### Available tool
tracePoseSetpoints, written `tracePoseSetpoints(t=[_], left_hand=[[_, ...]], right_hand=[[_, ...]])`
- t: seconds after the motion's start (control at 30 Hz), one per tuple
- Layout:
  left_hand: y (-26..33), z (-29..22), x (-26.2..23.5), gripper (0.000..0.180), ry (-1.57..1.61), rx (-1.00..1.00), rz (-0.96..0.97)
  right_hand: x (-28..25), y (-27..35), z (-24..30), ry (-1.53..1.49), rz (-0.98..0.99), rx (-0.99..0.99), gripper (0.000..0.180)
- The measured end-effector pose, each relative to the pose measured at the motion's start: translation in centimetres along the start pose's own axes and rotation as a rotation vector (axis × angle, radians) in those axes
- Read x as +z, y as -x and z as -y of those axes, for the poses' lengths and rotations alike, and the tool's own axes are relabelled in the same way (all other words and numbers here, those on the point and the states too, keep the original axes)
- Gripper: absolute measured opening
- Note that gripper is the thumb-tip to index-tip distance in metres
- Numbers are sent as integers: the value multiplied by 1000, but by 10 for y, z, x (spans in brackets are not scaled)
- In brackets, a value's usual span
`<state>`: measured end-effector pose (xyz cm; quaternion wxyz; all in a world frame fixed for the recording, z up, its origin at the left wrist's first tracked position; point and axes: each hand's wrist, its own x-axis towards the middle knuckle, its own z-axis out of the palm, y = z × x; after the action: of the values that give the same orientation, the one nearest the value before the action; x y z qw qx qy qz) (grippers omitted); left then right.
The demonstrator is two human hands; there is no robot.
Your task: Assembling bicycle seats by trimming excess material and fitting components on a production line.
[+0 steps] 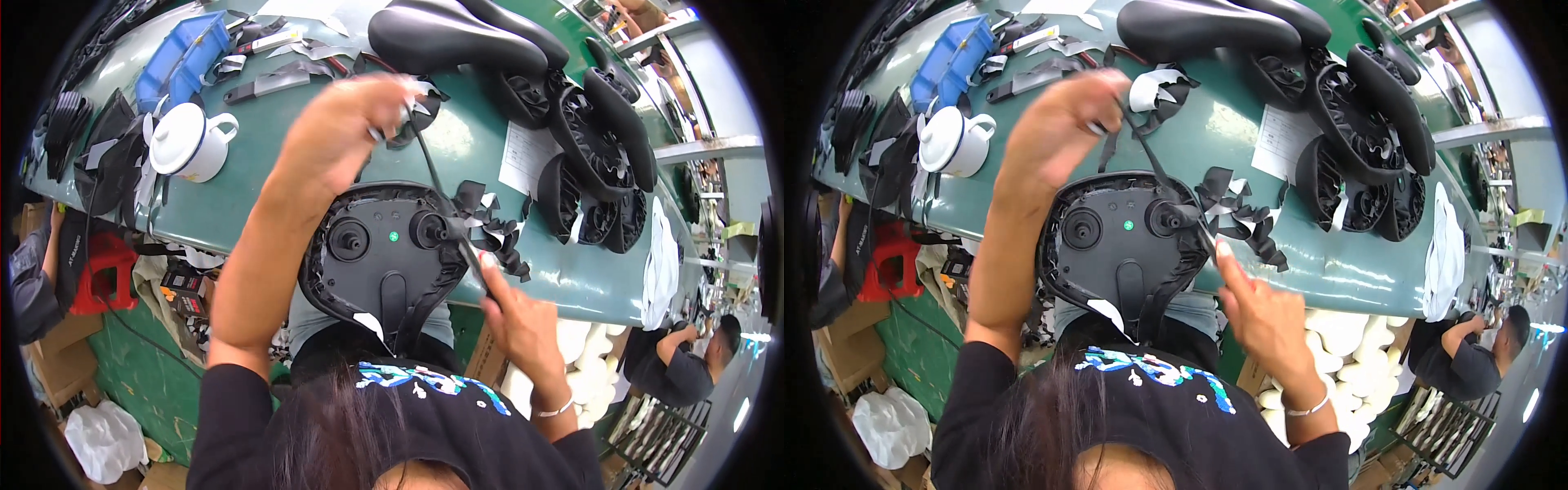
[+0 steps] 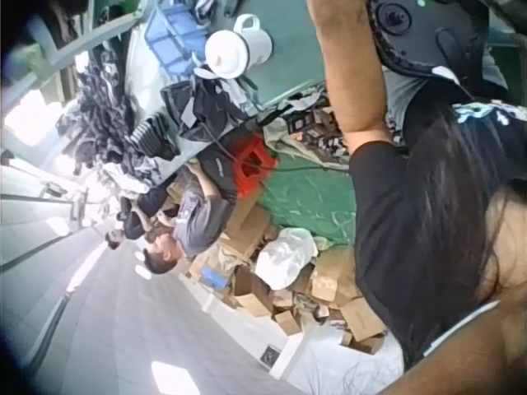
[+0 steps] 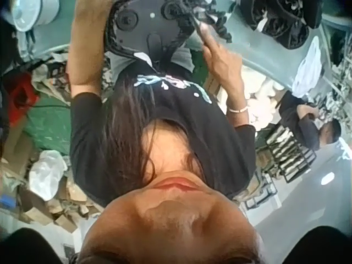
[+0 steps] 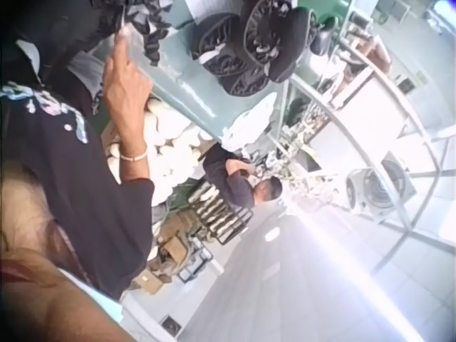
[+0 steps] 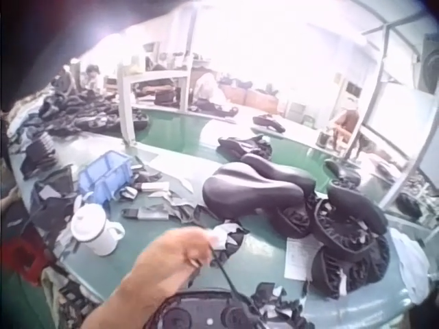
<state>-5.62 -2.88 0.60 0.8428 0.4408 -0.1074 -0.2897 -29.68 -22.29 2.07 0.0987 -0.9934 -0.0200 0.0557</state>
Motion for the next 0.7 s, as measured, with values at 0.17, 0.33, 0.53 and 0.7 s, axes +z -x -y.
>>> tracePoseSetpoints(t=[0.17, 0.33, 0.53, 0.7], left_hand=[[15, -25, 5, 23, 423, 540, -119], [29, -14, -33, 36, 98, 1036, -934], [75, 17, -44, 30, -1826, 347, -731], [101, 6, 17, 25, -1523, 455, 418]], right_hand=[[25, 48, 41, -844, 9, 501, 55], [50, 63, 60, -974, 38, 373, 56], [60, -21, 27, -793, -479, 147, 74], [36, -79, 19, -939, -330, 169, 68]])
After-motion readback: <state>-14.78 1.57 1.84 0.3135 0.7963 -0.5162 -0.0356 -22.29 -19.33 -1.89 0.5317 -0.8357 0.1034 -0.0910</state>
